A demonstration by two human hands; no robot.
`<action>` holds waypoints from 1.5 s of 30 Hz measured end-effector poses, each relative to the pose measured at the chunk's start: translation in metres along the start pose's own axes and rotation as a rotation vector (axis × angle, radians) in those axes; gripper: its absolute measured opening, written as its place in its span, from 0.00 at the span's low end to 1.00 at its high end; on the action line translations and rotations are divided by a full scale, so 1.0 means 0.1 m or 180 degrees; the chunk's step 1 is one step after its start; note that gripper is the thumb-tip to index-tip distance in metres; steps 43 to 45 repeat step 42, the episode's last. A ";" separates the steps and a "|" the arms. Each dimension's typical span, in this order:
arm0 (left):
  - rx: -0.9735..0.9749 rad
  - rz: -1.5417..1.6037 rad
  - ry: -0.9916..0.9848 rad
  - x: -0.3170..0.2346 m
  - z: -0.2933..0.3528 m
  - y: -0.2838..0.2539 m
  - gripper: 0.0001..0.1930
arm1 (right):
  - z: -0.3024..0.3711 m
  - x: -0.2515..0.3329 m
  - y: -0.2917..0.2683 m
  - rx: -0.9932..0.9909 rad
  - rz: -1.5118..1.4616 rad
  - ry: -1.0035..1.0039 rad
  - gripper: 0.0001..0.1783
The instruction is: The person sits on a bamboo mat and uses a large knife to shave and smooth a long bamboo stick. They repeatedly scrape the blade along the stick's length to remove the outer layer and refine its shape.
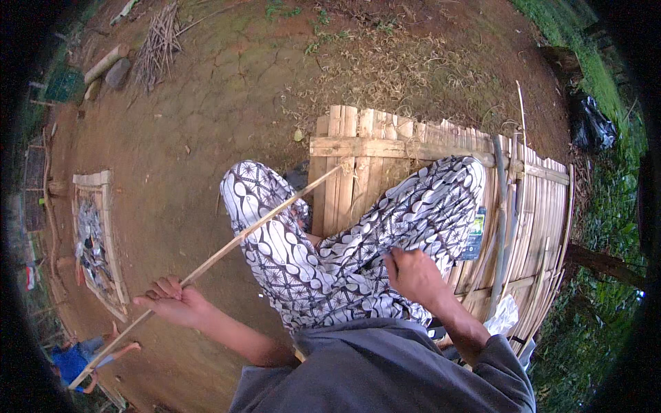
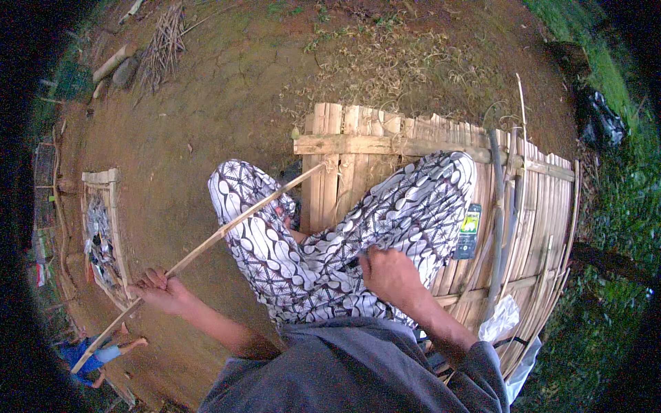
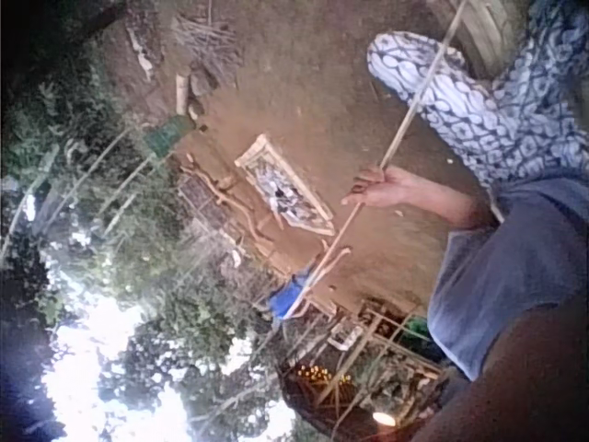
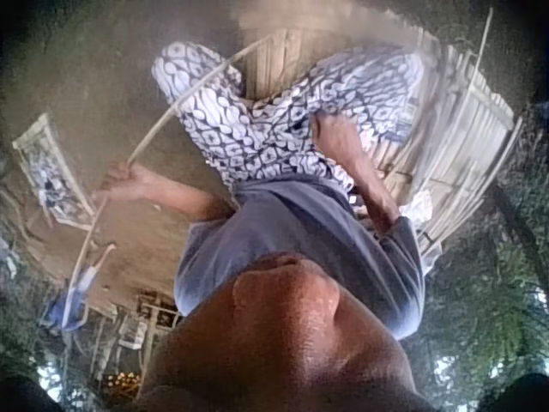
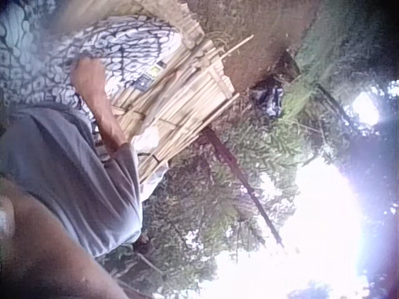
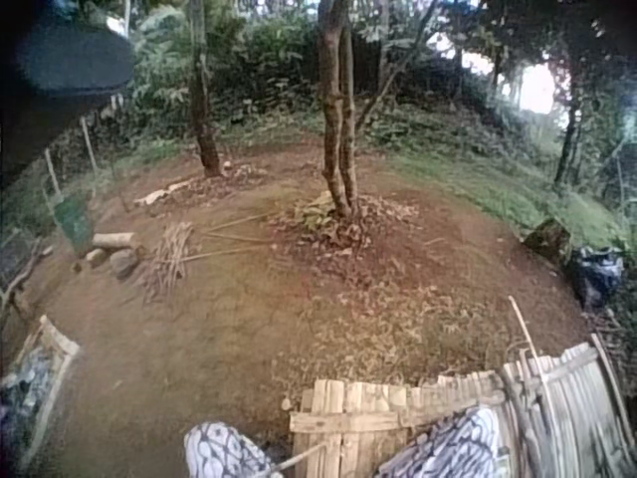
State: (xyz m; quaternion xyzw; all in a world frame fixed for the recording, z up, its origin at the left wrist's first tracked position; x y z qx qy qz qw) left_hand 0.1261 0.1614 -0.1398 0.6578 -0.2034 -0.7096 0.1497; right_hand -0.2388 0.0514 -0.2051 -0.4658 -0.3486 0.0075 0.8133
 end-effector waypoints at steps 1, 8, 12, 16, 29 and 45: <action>-0.0018 0.0014 -0.0011 0.02 0.02 0.01 0.23 | 0.04 0.04 0.03 0.0048 -0.0028 -0.0135 0.16; -0.0066 0.0063 0.0027 0.04 -0.05 -0.10 0.22 | -0.07 -0.36 0.12 -0.0196 0.0311 0.0530 0.17; -0.0099 0.0099 -0.0052 0.04 -0.07 -0.07 0.22 | -0.02 -0.19 0.02 -0.0060 0.0193 0.0389 0.18; 0.0286 0.0172 -0.0204 0.02 -0.04 0.00 0.22 | 0.03 -0.16 0.07 0.0055 0.0118 0.0322 0.19; 0.0700 0.0768 -0.0683 0.00 0.22 0.32 0.19 | -0.07 -0.64 0.29 -0.0358 0.0141 0.0458 0.22; 0.1656 0.1027 -0.0532 0.26 0.84 0.82 0.26 | 0.07 -0.23 -0.04 -0.0762 -0.0813 0.0194 0.21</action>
Point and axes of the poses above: each hand's wrist, its own z-axis away from the middle knuckle, its own y-axis out of the palm, x = y × z, the point moved 2 cm from there along -z, towards the middle knuckle, and after that the axes turned 8 degrees about -y, right-handed, at the moved point
